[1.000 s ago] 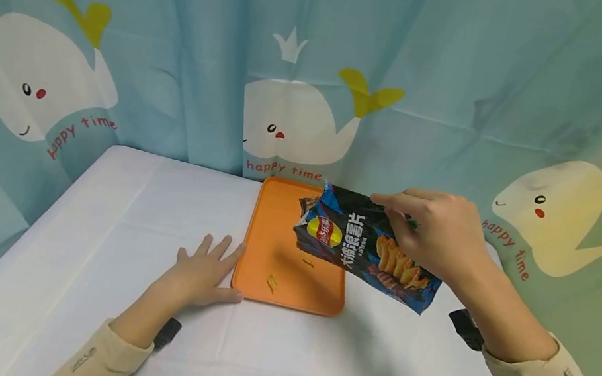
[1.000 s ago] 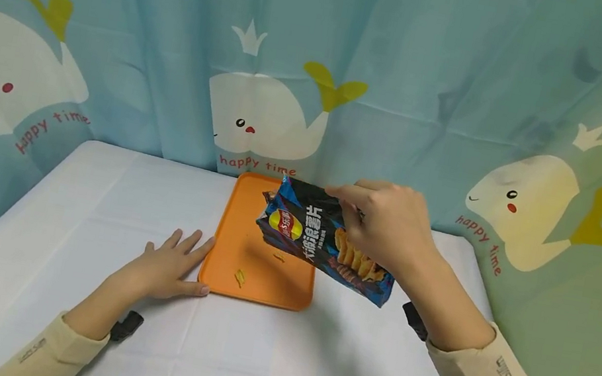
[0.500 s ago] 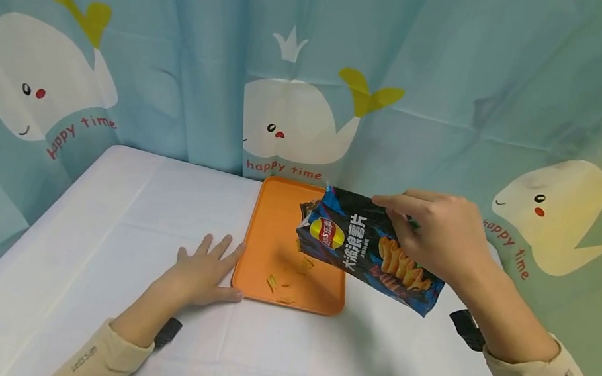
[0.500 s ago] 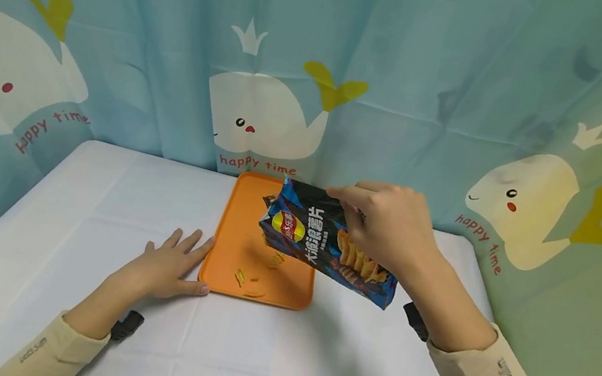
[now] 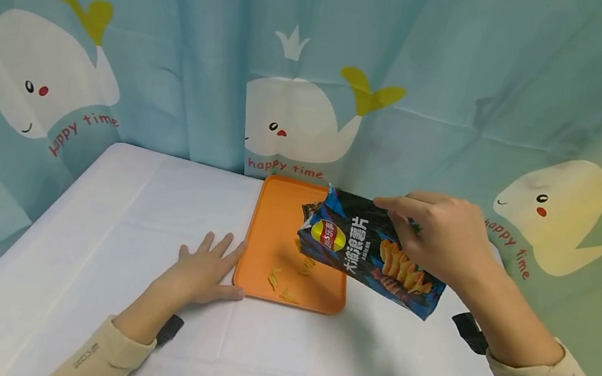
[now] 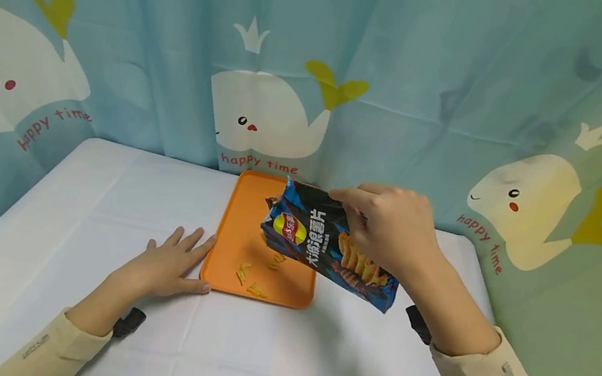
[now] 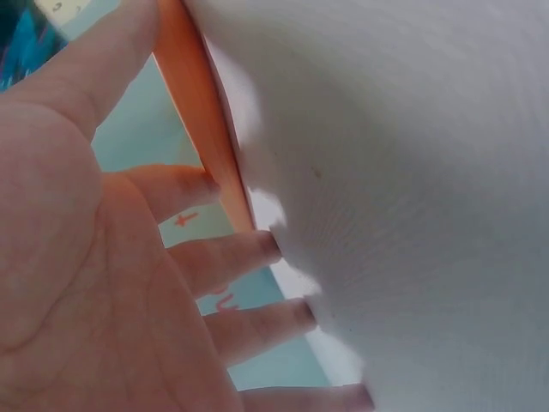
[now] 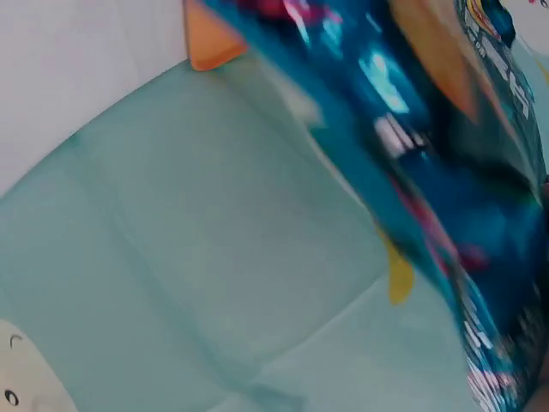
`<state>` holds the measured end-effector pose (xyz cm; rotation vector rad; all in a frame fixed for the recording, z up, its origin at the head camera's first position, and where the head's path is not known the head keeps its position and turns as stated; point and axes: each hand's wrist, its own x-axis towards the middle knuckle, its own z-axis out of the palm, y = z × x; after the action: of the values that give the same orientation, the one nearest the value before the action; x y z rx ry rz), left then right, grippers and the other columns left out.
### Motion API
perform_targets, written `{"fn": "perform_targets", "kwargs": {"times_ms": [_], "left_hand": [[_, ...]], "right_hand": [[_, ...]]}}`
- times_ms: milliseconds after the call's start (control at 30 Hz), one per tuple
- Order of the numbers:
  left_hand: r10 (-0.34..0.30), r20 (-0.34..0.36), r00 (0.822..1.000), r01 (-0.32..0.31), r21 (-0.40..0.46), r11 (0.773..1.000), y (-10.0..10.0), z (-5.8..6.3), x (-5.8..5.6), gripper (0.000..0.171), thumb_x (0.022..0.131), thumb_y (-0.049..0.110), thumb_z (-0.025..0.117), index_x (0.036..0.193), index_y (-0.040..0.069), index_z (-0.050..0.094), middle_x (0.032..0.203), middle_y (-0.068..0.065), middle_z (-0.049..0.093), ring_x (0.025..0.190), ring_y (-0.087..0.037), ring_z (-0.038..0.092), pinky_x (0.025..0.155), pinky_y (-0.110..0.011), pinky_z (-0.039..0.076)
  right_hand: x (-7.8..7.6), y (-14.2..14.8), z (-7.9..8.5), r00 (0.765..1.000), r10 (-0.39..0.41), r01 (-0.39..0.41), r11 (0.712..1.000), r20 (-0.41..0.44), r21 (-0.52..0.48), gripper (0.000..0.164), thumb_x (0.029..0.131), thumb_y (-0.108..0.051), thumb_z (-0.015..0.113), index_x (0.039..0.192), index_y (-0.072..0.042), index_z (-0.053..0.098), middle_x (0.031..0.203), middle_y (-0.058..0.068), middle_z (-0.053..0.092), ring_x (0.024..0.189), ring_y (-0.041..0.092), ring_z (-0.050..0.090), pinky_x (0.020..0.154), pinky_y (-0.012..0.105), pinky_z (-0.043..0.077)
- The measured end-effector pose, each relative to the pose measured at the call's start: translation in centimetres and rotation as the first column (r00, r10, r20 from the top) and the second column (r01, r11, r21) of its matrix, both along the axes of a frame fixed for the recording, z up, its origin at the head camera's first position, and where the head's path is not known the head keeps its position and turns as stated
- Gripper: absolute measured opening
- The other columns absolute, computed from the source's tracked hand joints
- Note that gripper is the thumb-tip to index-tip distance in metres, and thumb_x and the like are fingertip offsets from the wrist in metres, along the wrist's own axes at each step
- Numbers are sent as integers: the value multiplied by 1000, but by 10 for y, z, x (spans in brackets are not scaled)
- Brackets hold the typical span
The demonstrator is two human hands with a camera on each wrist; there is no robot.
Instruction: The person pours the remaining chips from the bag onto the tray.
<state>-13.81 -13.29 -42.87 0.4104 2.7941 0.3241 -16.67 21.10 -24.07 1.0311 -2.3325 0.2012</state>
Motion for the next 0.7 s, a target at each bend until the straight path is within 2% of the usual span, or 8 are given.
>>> {"fn": "perform_targets", "kwargs": {"times_ms": [200,433,700], "left_hand": [[-6,5,1000,6,-1,1000,0,2,-1,95,86,61,67,159,14,27,163,-22,24,146,-54,18,100,-82,24],[-5,-4,1000,5,3,1000,0,0,-1,94,87,61,66,159,14,27,162,-22,24,146,-54,18,99,-82,24],[-14,-5,1000,15,7,1000,0,-2,-2,94,87,61,66,159,13,27,162,-23,24,146,-55,18,99,-82,25]], "right_hand": [[1,0,1,1000,2,-2,1000,-16,-6,26,87,-7,70,105,-22,80,82,-4,76,43,2,31,40,23,23],[1,-1,1,1000,-2,2,1000,-2,10,26,87,-8,70,106,-23,80,86,-2,77,44,4,39,40,24,25],[3,6,1,1000,5,-5,1000,-26,-7,26,86,-7,70,105,-22,80,86,-3,77,43,3,34,39,23,24]]}}
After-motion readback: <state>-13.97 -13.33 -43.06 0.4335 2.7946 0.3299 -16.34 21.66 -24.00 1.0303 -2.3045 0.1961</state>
